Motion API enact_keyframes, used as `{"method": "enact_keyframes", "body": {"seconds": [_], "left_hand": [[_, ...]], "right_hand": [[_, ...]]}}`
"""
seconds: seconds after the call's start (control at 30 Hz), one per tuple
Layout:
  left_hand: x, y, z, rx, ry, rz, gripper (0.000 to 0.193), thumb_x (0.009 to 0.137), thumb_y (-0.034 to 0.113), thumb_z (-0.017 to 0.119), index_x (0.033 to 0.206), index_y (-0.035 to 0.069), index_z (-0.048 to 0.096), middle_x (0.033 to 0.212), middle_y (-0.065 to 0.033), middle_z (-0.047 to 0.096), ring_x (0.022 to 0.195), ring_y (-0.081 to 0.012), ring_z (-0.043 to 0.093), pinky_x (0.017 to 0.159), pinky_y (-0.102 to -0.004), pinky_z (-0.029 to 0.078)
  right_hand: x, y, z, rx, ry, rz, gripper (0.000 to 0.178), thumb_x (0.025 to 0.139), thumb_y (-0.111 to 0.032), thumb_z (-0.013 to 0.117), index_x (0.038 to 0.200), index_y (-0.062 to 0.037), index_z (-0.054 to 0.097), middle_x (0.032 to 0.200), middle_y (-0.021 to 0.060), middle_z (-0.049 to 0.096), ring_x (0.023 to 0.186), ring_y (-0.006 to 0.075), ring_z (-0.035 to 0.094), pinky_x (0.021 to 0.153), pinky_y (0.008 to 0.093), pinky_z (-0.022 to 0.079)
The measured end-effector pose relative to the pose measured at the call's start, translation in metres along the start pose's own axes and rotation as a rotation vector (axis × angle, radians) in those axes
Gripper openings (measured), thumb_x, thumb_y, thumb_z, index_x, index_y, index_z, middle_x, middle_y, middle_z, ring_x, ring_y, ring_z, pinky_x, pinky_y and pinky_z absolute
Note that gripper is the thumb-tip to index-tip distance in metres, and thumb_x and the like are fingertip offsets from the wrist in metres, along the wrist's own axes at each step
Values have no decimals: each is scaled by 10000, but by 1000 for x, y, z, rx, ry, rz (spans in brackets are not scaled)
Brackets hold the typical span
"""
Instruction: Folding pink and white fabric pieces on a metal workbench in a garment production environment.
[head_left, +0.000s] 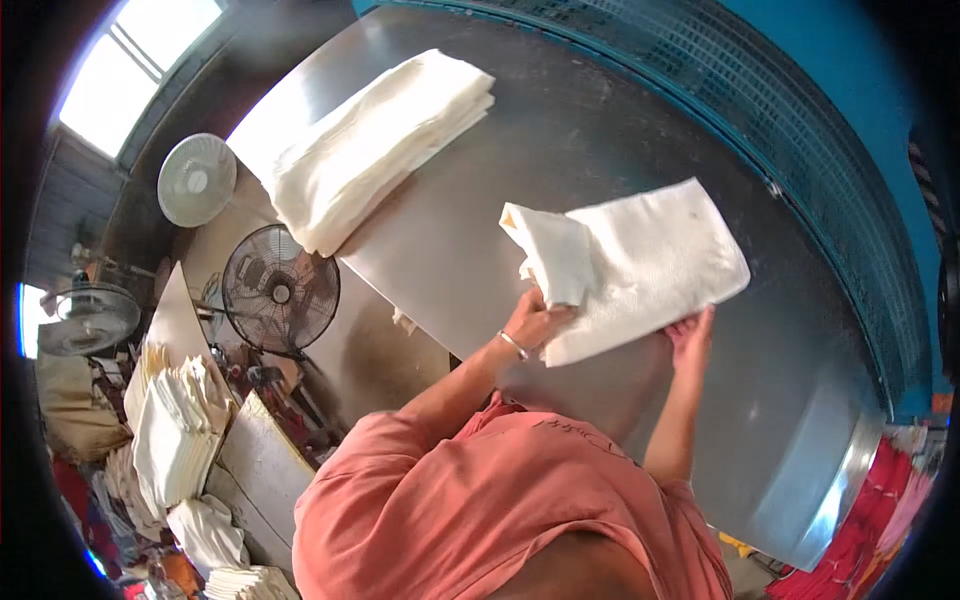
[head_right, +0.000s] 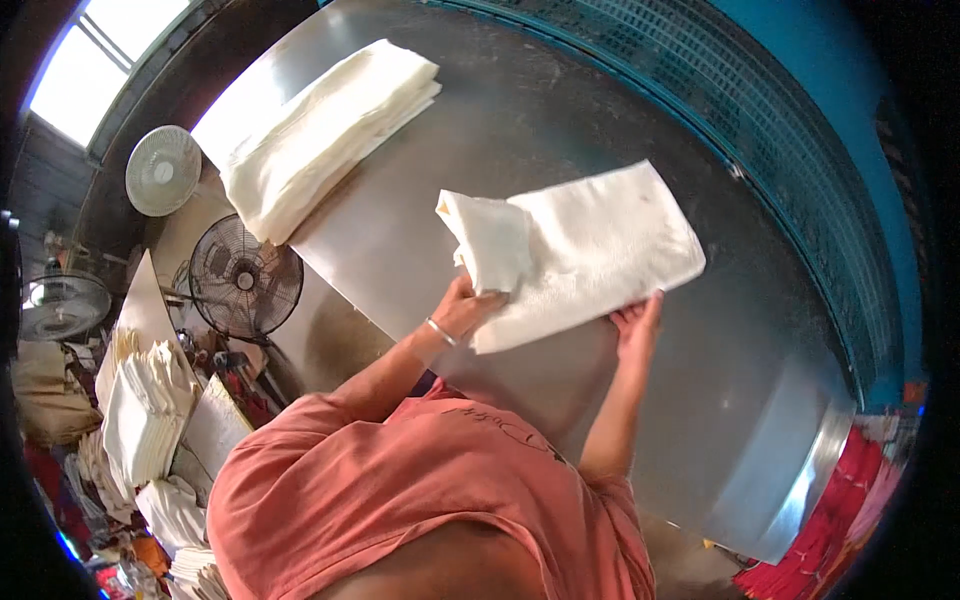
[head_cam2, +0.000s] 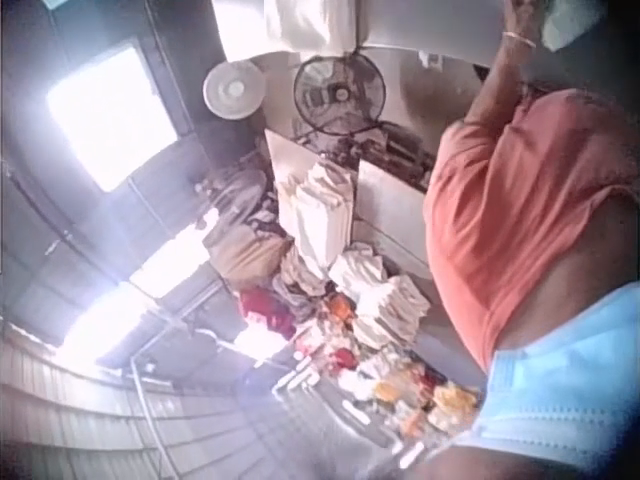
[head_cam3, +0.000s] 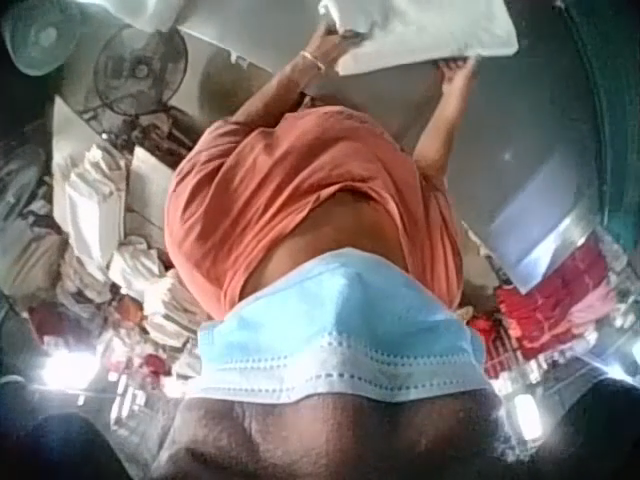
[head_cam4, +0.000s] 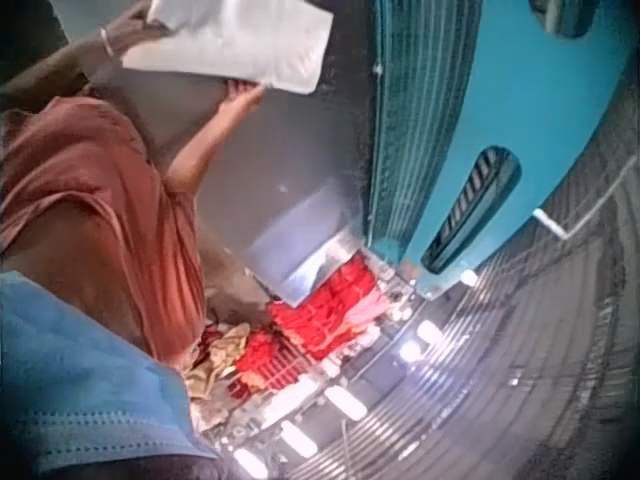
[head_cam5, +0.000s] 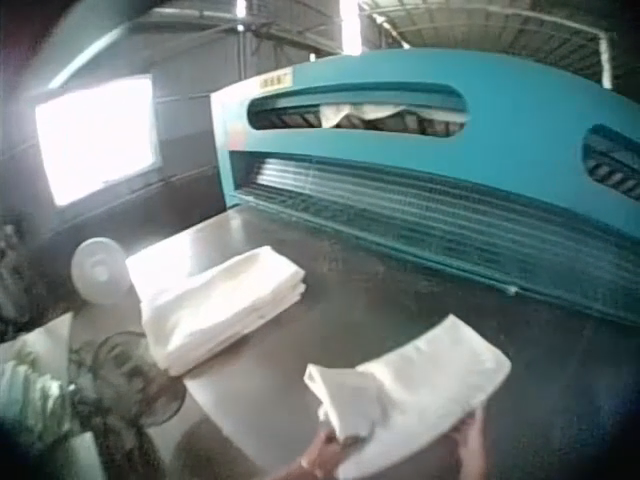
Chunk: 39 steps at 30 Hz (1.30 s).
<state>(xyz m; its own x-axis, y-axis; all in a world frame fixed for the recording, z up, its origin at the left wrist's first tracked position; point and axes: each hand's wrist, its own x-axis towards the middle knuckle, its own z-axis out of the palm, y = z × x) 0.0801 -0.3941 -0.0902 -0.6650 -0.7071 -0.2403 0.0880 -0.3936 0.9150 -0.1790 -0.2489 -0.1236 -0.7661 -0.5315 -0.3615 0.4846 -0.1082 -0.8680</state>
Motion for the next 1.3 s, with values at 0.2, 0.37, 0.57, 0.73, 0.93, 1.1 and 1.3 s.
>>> {"method": "enact_keyframes", "body": {"seconds": [0.2, 0.37, 0.57, 0.73, 0.93, 1.1, 1.3], "left_hand": [[-22, 92, -112, -67, 73, 4, 196, 736, 63, 595, 914, -19, 606, 808, -48, 612, 726, -128, 565, 647, -237, 453], [-36, 184, -210, -68, 362, 252, 157, 731, 9, 552, 861, -44, 620, 788, -66, 623, 691, -125, 569, 607, -236, 438], [-38, 224, -316, 117, 736, 504, 184, 764, 15, 628, 939, -22, 586, 844, -65, 625, 728, -112, 578, 632, -231, 466], [-7, 144, -401, 163, 795, 450, 323, 747, -24, 626, 1050, -15, 515, 971, -69, 576, 841, -130, 546, 717, -238, 449], [-7, 119, -408, 192, 997, 345, 499, 717, 52, 659, 1164, -15, 447, 1029, -96, 500, 920, -194, 511, 797, -297, 431], [-7, 135, -412, 903, 1264, 221, 691, 739, 233, 676, 1268, -11, 305, 1192, -163, 390, 1078, -259, 404, 897, -362, 371], [7, 125, -414, -168, 926, -32, 454, 789, 222, 618, 1093, -90, 492, 1000, -109, 547, 895, -172, 530, 769, -270, 446]], "right_hand": [[20, -18, 128, -89, 2, -225, 339, 824, -130, 579, 1122, 17, 508, 1108, 111, 542, 995, 203, 526, 826, 318, 432], [18, -51, 345, -37, -353, -306, 289, 819, -128, 584, 1051, 37, 537, 1031, 100, 564, 940, 160, 534, 803, 273, 422], [40, 4, 502, -130, -586, -383, 237, 793, -182, 618, 947, -3, 595, 884, 70, 609, 754, 140, 575, 677, 270, 465], [83, 113, 524, -424, -488, -110, 228, 770, -252, 632, 834, -36, 602, 697, 16, 595, 576, 109, 549, 498, 248, 441], [100, 131, 497, -398, -325, -186, 393, 732, -393, 661, 922, -62, 567, 806, 16, 579, 714, 125, 547, 568, 258, 421], [152, 118, 495, -490, -245, -9, 714, 704, -611, 577, 1186, -97, 465, 1136, 76, 499, 1042, 210, 471, 787, 367, 408], [179, 168, 521, -416, -428, 92, 768, 679, -454, 672, 1222, -6, 368, 1104, 120, 522, 980, 232, 512, 807, 355, 439]]}}
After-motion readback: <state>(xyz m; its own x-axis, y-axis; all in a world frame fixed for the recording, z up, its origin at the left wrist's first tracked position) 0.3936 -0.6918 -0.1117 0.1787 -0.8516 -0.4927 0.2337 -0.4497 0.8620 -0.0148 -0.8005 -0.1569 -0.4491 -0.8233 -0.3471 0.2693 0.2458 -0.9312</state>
